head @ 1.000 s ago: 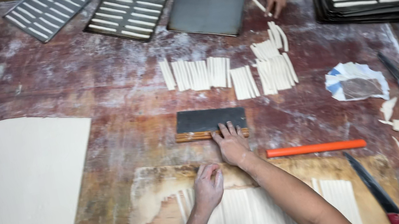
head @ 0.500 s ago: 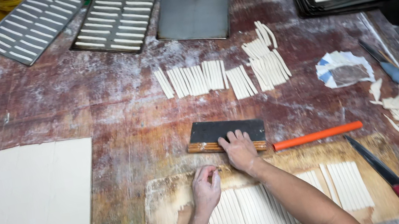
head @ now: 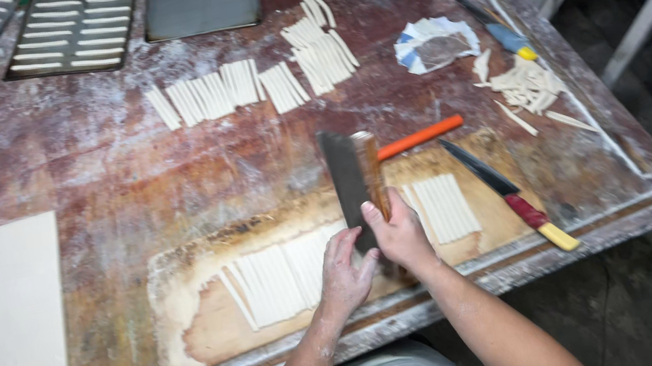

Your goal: The person places a rectangular sheet of dough onto a wooden board, rolls it flat using a cylindrical tool, and then uses a knife to cut the dough into long, uniform strips.

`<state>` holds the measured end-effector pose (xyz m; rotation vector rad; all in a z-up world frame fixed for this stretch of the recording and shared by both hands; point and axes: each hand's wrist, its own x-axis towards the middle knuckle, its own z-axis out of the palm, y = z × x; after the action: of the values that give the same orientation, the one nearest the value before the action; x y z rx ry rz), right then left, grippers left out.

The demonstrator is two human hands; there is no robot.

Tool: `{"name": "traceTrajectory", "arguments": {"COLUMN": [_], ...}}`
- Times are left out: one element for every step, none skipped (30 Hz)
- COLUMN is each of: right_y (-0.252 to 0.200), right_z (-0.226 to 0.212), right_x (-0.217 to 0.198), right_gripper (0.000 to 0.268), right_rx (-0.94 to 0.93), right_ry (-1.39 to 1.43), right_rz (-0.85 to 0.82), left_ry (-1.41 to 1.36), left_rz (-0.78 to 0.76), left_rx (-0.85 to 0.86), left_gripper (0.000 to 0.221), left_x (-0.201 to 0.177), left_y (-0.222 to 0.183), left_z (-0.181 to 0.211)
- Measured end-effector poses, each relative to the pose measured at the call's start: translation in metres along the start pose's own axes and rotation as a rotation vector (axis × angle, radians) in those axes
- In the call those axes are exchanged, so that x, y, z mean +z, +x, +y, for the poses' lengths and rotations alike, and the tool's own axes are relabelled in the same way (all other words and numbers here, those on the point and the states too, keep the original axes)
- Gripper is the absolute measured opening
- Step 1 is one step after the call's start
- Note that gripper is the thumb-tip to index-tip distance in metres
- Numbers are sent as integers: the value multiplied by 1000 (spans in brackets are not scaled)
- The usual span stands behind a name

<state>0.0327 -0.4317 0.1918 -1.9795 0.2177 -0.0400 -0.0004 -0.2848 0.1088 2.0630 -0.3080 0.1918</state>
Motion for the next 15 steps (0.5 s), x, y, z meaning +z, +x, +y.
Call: {"name": "traceTrajectory", "arguments": {"right_y": [-6, -11, -17, -22, -26, -30, -36, -41, -47, -48, -52, -58, -74, -90, -104], "right_z": [20, 41, 61, 85, 110, 135, 149, 164, 179, 225, 272, 318, 306, 293, 280], "right_x": [-7, -15, -21, -32, -42, -51, -62, -72, -80, -81, -83, -85, -94, -102, -109], "right_gripper": [25, 17, 13, 13, 19, 30, 30, 36, 43, 43, 39, 35, 35, 28, 22], "right_rx": [8, 67, 129, 139, 257, 375, 387, 432, 478, 492, 521, 549, 557, 557, 553], "right_ry": [0, 229, 460, 461, 645, 829, 832, 895, 954, 953, 1013, 1074, 1073, 1102, 1133], "right_rz": [3, 96, 191, 196, 231, 265, 273, 322, 372, 380, 381, 383, 401, 415, 429], "left_ry": [-2, 14, 32, 32, 141, 250, 250, 319, 384, 380, 413, 445, 435, 416, 398], "left_rz": [-8, -51, -98, -109, -130, -151, -165, -222, -280, -295, -292, -289, -305, -311, -316], "left_rx": [-2, 17, 36, 32, 96, 162, 158, 214, 268, 263, 311, 360, 364, 393, 425], "left_gripper": [49, 60, 71, 71, 78, 85, 85, 85, 85, 85, 64, 44, 44, 43, 41], "left_x": [11, 22, 32, 46, 60, 73, 79, 84, 89, 91, 95, 98, 103, 107, 111], "left_y": [-9, -18, -27, -39, -50, -61, -67, -73, -79, -81, -84, -86, -89, -92, -93], "left_z": [14, 28, 43, 49, 53, 56, 71, 86, 99, 106, 114, 121, 116, 111, 106]}}
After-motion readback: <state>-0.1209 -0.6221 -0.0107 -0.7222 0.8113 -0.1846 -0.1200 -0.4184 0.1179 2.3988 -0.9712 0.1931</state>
